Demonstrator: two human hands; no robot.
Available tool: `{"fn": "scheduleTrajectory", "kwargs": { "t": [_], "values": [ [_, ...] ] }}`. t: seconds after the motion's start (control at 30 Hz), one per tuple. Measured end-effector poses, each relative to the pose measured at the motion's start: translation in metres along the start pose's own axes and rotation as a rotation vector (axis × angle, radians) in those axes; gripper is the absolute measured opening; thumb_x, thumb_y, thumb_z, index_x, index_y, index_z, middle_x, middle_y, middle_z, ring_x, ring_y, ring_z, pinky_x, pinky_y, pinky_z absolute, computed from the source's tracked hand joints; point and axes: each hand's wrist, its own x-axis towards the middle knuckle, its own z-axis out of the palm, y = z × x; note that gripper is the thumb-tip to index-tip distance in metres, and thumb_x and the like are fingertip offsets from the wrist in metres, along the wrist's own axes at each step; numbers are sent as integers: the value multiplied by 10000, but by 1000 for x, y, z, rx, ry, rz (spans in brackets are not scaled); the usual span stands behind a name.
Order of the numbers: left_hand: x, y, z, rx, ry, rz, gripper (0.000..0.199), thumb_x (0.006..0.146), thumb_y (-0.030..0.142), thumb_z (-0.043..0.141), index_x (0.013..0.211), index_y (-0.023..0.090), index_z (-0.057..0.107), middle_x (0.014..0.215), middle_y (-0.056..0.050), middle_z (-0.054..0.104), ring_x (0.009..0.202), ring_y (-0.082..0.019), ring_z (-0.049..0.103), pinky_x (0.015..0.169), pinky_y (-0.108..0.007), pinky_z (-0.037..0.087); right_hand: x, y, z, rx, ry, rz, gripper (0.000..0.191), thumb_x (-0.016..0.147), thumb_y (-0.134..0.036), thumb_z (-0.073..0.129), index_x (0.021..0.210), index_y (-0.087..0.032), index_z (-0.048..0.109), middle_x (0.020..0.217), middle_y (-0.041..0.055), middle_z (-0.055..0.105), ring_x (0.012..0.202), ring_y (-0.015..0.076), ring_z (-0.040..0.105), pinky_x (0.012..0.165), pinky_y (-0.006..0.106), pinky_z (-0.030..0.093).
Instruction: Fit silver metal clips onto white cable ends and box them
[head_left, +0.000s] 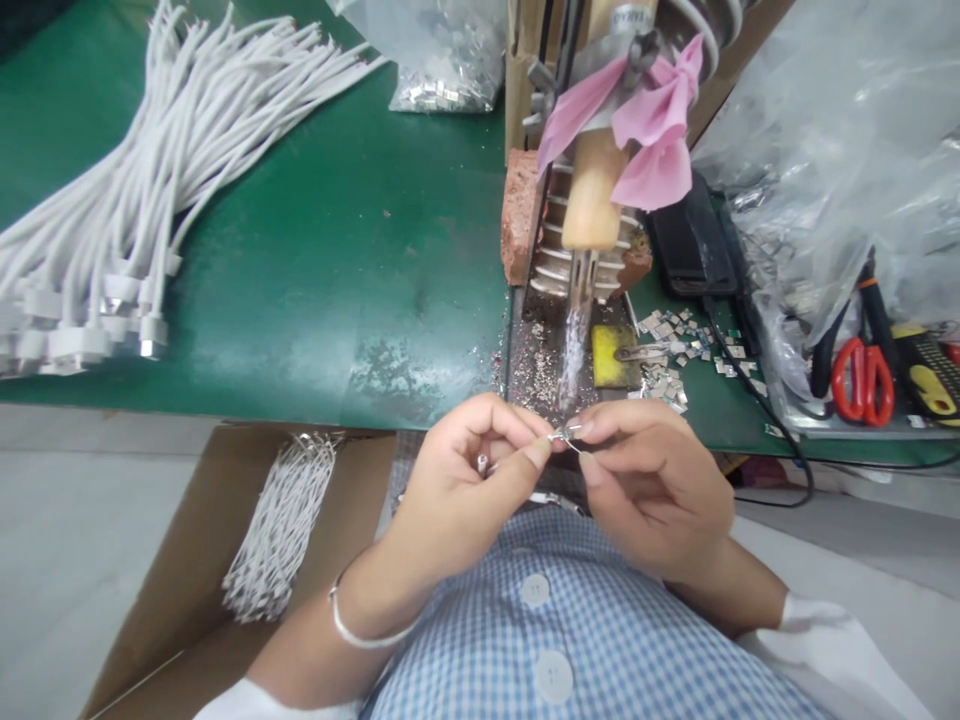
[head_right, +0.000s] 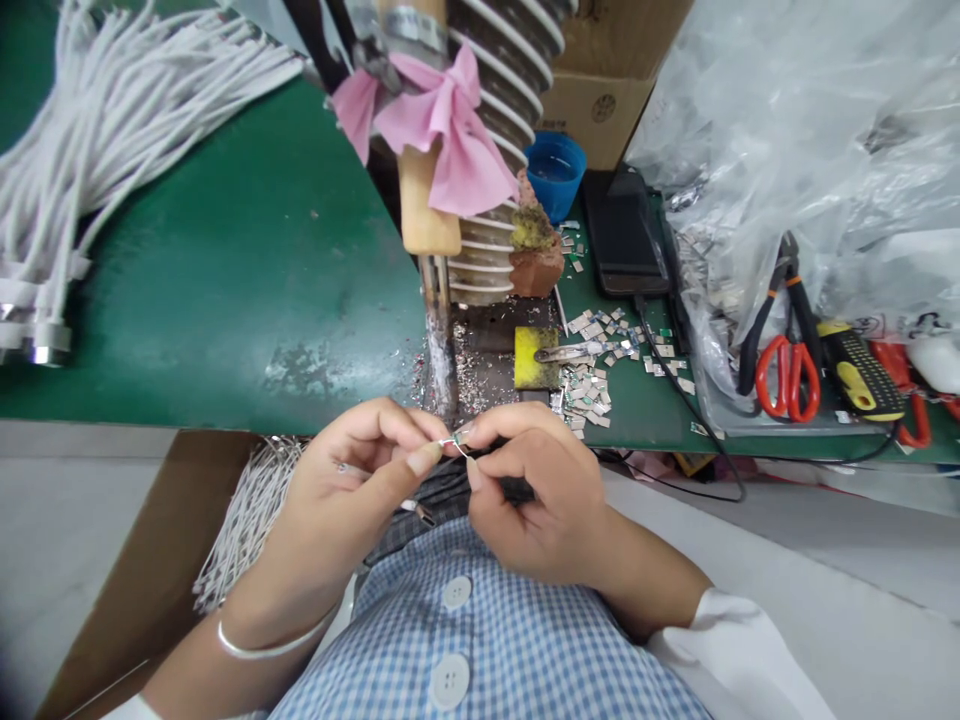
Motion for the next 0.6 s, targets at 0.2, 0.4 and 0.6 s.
{"fn": "scheduleTrajectory", "kwargs": {
  "t": [0.2, 0.4, 0.6],
  "values": [
    [2, 3, 1, 27, -2, 34, 151, 815, 132, 650, 688, 176, 581, 788, 17, 677, 527, -61, 489, 452, -166, 394, 0, 1, 0, -11, 16, 15, 197, 758, -13, 589, 844, -189, 568, 923, 30, 630, 872, 141, 635, 754, 295, 555],
    [2, 5, 1, 50, 1, 39, 146, 821, 141, 654, 700, 181, 581, 803, 11, 678, 540, -71, 514, 454, -180, 406, 1, 0, 1, -8, 37, 22, 197, 761, -21, 593, 851, -196, 579, 926, 36, 632, 859, 160, 642, 742, 323, 553],
    [1, 7, 2, 62, 22, 31, 163, 804, 134, 656, 673, 179, 570, 797, -6, 680, 524, -78, 505, 437, -191, 398, 1, -1, 0, -7, 28, 33, 187, 759, -28, 593, 840, -197, 579, 926, 31, 634, 865, 160, 643, 740, 315, 553]
  ]
}}
